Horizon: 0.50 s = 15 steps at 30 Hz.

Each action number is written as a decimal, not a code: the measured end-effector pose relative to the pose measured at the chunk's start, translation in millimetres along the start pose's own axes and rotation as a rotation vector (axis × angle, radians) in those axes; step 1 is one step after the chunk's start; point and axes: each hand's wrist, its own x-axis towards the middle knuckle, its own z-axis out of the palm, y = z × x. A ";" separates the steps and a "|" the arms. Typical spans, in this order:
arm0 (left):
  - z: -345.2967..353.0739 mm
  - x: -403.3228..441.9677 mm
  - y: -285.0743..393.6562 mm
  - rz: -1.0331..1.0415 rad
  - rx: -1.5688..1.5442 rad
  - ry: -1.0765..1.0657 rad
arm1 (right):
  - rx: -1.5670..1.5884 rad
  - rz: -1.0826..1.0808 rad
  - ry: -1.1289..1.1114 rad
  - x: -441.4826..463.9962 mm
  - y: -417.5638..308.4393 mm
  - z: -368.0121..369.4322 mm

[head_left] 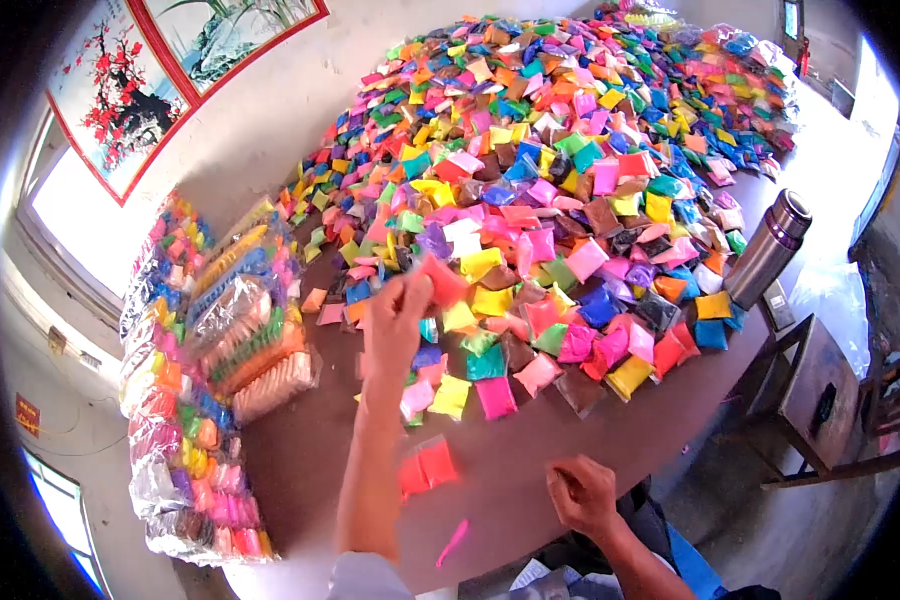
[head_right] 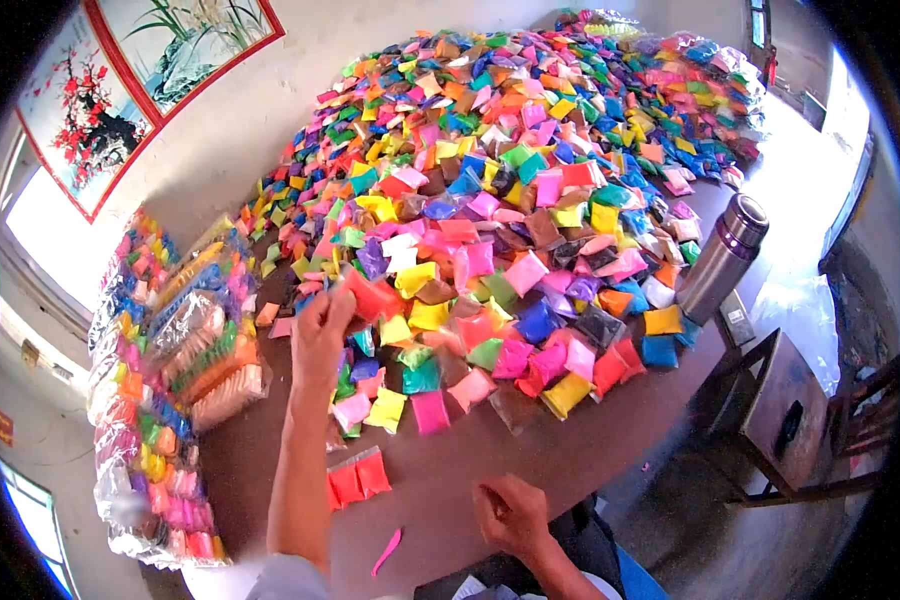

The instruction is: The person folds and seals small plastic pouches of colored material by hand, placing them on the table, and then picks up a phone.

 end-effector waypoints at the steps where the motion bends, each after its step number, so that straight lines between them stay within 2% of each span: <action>1: 3.0 -22.3 17.9 -0.048 -0.093 -0.031 | 0.017 0.018 0.012 1.0 -1.4 0.1; 2: 7.9 -44.8 31.7 -0.101 -0.188 -0.069 | 0.011 0.027 0.017 2.4 -3.6 -0.5; 4: 19.5 -92.3 45.6 0.029 -0.123 -0.064 | 0.023 0.018 0.044 3.7 -7.4 -3.0; 5: 26.9 -118.5 59.7 -0.016 -0.014 -0.060 | 0.086 0.059 0.047 1.9 -5.7 -3.3; 8: 55.4 -185.7 49.4 0.297 0.195 0.039 | 0.284 0.126 0.055 -8.2 23.5 5.6; 9: 61.3 -204.1 47.8 0.279 0.192 0.024 | 0.279 0.150 0.054 -8.1 16.8 6.1; 11: 70.7 -235.1 47.3 0.426 0.275 -0.008 | 0.417 0.045 0.182 0.8 4.4 4.0; 12: 72.2 -246.6 47.7 0.416 0.276 -0.007 | 0.415 0.051 0.175 1.4 6.2 0.8; 14: 69.9 -266.3 47.5 0.358 0.285 -0.126 | 0.324 0.218 0.060 -2.0 11.5 -2.4; 15: 69.9 -271.5 45.8 0.351 0.230 -0.139 | 0.295 0.192 -0.006 -2.2 8.7 -7.7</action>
